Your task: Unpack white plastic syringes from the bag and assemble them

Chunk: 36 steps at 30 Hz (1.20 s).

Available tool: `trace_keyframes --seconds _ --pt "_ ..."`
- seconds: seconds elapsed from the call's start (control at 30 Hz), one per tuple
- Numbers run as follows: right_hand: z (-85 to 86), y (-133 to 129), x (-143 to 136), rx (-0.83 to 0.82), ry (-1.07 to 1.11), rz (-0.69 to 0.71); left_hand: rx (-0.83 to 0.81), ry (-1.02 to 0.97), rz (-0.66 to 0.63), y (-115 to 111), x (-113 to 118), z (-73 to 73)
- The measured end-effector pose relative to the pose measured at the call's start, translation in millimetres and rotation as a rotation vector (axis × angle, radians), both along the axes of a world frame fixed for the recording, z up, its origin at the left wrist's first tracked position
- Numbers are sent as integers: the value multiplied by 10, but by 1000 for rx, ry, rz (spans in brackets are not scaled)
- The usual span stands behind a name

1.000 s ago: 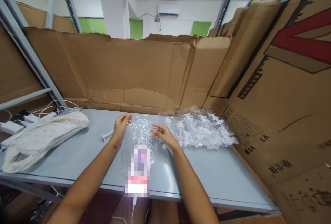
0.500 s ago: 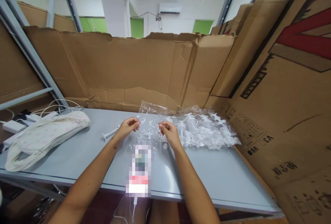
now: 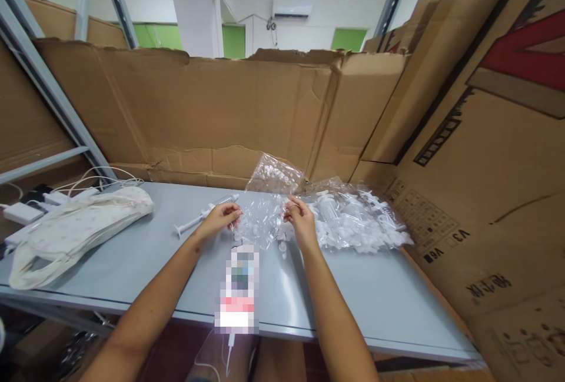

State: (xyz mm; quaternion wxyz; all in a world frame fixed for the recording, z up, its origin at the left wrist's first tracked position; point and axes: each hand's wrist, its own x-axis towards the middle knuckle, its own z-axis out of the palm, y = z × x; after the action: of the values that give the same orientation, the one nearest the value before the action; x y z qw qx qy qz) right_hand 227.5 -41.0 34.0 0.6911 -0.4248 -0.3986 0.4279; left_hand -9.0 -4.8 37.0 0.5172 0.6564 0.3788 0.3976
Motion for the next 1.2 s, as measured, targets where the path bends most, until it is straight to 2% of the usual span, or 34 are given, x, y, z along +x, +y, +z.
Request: trace_keyframes --seconds 0.17,0.3,0.4,0.53,0.63,0.77,0.87,1.2 --pt "28 -59 -146 -80 -191 224 35 -95 166 3 36 21" --pt "42 -75 -207 -42 -285 163 58 -141 223 2 47 31" --pt "18 -50 -152 -21 -296 108 22 -140 184 -11 46 48" --pt "-34 -9 -55 -25 -258 75 -71 -72 13 -37 27 69" --pt "-37 -17 -50 -40 -245 95 -44 -36 7 -32 31 47" --pt "11 -85 -136 -41 -160 297 -1 -90 111 -11 64 8" --pt "29 -118 -220 -51 -189 419 25 -149 182 -12 88 5" --pt "-6 -60 -248 -97 -114 213 67 -232 170 -38 153 30"
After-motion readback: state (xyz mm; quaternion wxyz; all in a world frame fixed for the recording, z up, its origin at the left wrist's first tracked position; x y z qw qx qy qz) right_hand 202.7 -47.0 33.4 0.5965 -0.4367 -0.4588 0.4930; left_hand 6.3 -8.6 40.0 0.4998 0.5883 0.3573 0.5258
